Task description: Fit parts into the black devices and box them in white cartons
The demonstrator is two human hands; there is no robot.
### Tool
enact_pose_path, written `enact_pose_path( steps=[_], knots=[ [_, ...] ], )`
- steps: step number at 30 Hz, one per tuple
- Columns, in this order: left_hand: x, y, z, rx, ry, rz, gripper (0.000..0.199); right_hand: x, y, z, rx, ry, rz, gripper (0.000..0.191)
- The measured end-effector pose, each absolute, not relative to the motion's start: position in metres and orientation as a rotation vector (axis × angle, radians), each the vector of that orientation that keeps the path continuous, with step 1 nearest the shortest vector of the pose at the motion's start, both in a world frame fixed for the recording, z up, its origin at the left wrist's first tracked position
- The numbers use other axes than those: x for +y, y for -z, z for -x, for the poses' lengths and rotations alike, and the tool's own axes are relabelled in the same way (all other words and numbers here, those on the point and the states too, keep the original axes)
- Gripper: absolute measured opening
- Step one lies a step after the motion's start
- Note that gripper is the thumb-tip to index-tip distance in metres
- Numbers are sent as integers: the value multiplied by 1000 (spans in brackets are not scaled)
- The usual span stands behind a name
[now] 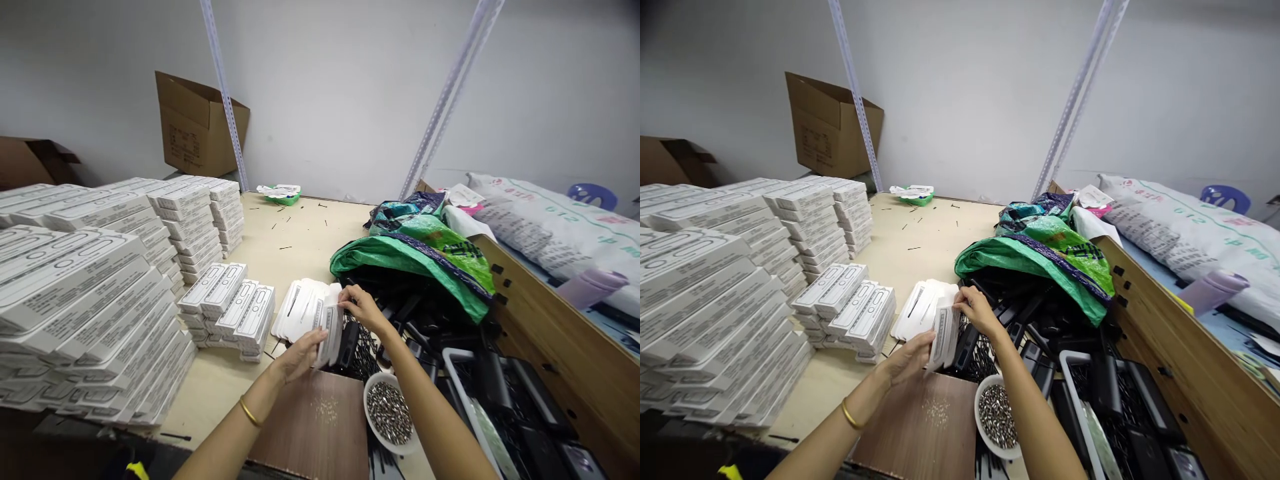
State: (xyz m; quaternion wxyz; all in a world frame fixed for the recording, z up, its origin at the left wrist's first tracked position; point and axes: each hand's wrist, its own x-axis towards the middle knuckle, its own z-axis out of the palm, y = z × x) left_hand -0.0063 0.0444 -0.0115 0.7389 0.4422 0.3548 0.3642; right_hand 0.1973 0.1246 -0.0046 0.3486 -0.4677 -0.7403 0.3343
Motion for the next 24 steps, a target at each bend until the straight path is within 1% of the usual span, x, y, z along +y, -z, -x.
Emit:
enact_pose_path(
  steps=[3,8,11,13,16,18,19,21,23,24],
  knots=[
    [30,5,-8,646,-755,-804,44,105,-2,-194,-1850,-1011,1014,17],
    [9,-1,-17,579,-704,-578,52,83,1,-190,-1631,-1111,896,22],
    [3,-2,-12,554,-642,-566,52,70,5,-195,-1524,-1204,845,34],
    [2,-2,-8,571,-607,-587,58,60,10,-194,-1433,-1225,846,39],
    [0,-3,-5,675,-697,-690,77,41,19,-180,-1266,-1165,932,30],
    [-1,-5,-5,721,-741,-792,88,27,25,-164,-1160,-1138,1019,30],
    [-1,-5,-6,748,-739,-843,89,19,27,-156,-1112,-1146,1054,34],
    [-3,-4,-8,810,-709,-929,80,5,31,-144,-1042,-1198,1090,38],
    [-6,2,-10,869,-681,-992,69,-6,35,-137,-1007,-1233,1103,38],
    [-7,5,-11,898,-684,-1021,67,-10,36,-136,-1004,-1224,1119,36]
  ],
)
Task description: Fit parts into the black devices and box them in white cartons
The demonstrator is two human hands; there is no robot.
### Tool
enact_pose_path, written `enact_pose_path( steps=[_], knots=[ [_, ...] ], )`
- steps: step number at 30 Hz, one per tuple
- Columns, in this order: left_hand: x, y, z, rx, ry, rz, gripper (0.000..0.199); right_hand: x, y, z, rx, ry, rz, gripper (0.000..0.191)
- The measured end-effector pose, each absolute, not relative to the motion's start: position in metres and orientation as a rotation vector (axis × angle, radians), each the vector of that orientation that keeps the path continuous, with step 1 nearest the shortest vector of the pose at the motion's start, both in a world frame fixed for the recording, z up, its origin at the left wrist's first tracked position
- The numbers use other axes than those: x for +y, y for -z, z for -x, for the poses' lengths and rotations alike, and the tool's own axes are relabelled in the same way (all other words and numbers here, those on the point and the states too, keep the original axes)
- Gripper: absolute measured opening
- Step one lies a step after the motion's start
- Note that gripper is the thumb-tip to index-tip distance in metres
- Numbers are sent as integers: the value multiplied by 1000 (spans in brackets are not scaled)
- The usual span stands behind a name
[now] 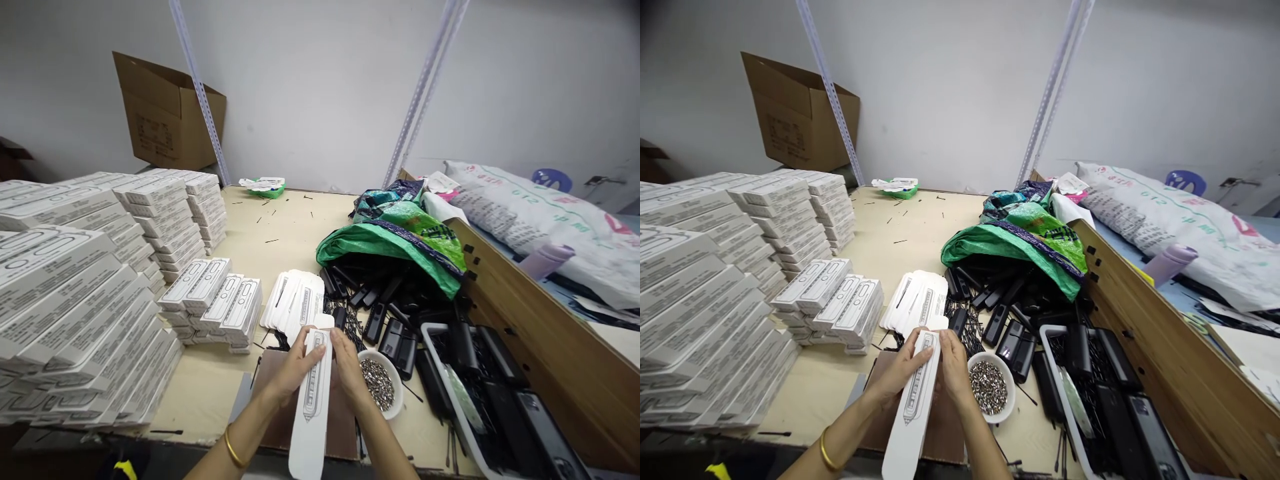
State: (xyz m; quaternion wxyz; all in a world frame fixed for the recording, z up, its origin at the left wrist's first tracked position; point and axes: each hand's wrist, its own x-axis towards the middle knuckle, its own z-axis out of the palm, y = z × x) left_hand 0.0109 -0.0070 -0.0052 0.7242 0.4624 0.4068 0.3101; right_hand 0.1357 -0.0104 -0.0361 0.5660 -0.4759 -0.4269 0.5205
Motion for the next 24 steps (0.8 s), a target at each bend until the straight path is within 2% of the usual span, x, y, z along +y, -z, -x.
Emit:
enact_pose_path(
  steps=[5,13,20,24],
  knots=[
    [-8,21,-12,1054,-786,-1129,86,-18,37,-137,-911,-1062,1167,27],
    [-17,20,-12,1055,-722,-1389,99,-7,31,-138,-673,-1388,1021,31],
    [-12,29,-10,1063,-723,-1271,97,-25,50,-135,-801,-1320,1083,30],
    [-14,28,-6,992,-771,-1328,75,-26,66,-145,-803,-1144,1278,32]
  ],
)
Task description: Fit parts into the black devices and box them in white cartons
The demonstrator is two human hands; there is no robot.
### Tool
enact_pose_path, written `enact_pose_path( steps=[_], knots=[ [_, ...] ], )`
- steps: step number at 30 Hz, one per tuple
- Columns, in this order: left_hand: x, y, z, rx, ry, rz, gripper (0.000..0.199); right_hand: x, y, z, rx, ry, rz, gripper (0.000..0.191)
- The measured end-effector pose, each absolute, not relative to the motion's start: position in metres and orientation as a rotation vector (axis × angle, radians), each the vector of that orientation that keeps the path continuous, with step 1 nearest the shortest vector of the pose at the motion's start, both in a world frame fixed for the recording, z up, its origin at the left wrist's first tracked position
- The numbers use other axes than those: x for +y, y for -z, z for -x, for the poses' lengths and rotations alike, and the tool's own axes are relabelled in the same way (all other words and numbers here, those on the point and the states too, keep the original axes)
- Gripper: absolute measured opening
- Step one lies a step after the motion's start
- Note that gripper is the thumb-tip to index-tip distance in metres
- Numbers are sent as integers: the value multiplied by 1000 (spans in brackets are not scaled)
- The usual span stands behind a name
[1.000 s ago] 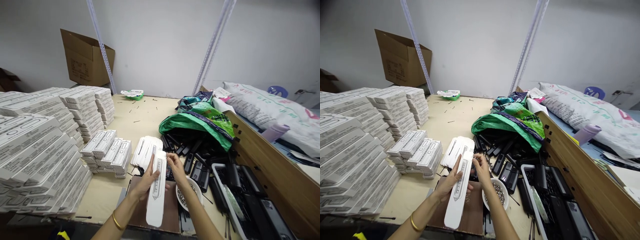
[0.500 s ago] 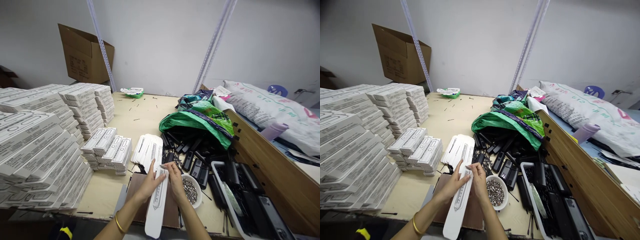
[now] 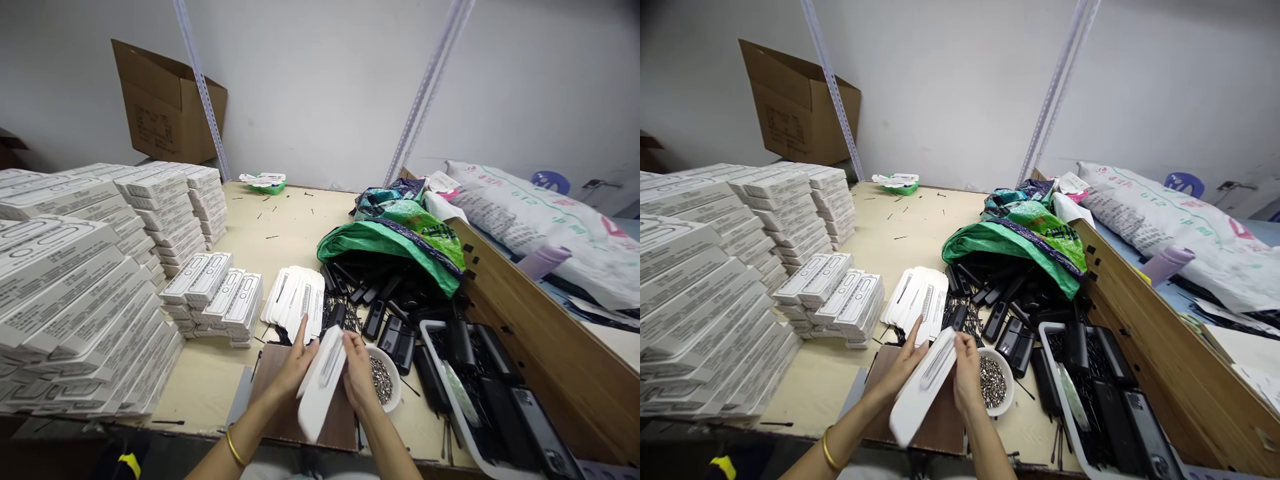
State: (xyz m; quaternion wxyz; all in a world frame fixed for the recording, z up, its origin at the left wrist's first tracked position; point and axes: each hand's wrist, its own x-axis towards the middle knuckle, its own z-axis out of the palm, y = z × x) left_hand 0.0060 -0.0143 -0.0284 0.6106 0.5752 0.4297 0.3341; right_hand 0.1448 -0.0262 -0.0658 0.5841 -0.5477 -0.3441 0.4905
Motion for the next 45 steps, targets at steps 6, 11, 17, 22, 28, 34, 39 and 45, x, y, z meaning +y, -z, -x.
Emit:
enact_pose_path(
  steps=[6,11,17,22,28,34,39,45],
  knots=[
    [-22,14,-5,984,-922,-1863,63,1,74,-144,-1016,-966,1553,23],
    [-7,12,11,1563,-844,-1668,66,29,79,-145,-1149,-806,1759,42],
    [2,19,27,1682,-534,-1843,55,43,66,-188,-1296,-909,1640,44],
    [4,10,27,1582,-347,-1999,63,21,26,-213,-1751,-1061,1274,35],
    [-4,8,21,1295,-422,-2016,65,30,25,-181,-1713,-919,1476,23],
    [-11,14,17,1340,-789,-1794,68,55,66,-175,-1484,-778,1948,23],
    [-10,28,8,1365,-889,-1768,69,47,61,-184,-1552,-757,1906,18],
    [-8,29,1,1444,-806,-1881,72,18,9,-201,-1846,-642,1548,25]
  ],
)
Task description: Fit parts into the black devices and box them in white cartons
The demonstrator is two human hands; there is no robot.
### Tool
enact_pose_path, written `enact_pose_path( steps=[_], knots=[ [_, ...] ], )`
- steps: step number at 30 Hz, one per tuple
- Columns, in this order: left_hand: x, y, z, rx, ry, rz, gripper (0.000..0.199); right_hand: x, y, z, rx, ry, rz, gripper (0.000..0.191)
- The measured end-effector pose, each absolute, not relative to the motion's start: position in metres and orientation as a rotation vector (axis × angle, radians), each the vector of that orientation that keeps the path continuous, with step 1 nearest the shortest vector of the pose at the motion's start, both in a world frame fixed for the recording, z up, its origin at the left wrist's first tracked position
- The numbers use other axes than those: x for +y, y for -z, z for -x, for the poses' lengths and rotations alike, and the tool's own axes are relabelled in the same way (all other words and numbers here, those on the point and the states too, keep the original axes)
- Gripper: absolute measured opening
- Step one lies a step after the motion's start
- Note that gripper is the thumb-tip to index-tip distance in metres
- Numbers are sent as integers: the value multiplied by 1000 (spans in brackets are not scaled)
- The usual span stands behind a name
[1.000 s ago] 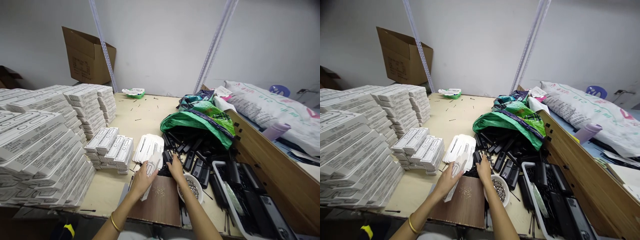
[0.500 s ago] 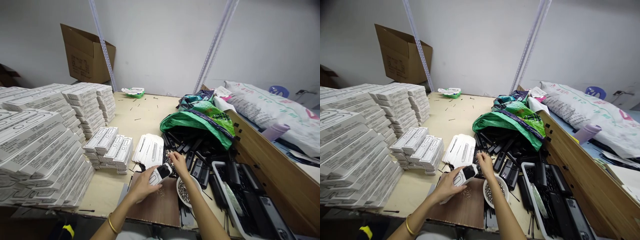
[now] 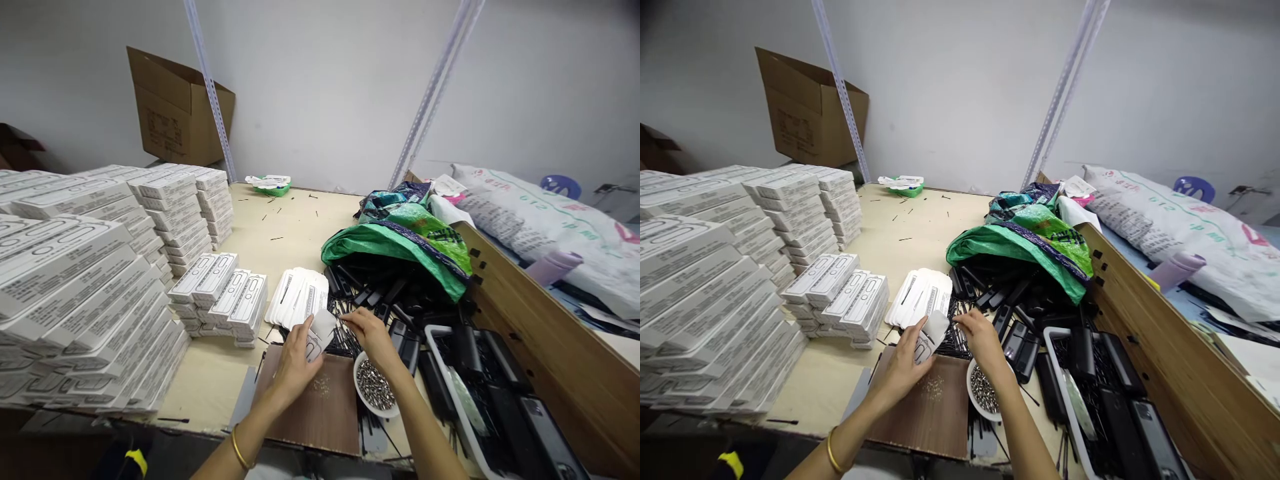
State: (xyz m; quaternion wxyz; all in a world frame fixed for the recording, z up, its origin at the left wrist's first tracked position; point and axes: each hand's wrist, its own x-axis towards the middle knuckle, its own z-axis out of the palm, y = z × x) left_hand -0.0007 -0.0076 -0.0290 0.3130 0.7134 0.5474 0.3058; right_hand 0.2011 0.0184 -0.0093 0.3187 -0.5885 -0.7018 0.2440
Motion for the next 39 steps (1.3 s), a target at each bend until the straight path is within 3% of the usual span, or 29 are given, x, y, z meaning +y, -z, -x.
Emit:
enact_pose_path(
  steps=[7,15,19,22,28,33,39],
  knots=[
    [-11,25,2,1454,-742,-1995,72,-7,-25,-185,-2437,-305,1297,33],
    [-12,25,1,1391,-823,-2006,72,-13,-25,-184,-2248,-277,1322,36],
    [-11,27,0,1327,-909,-1979,73,-13,-21,-182,-2257,-402,1147,35],
    [-12,27,-1,1274,-1024,-1891,68,-7,-11,-180,-1969,-533,1169,29],
    [-17,26,-7,1171,-989,-1752,37,6,23,-155,-1465,-866,1310,22],
    [-19,25,-11,1182,-1078,-1560,69,-12,30,-119,-1472,-662,1242,21],
    [-17,22,-13,1197,-1051,-1520,83,-16,24,-118,-1450,-654,1238,19]
  ],
)
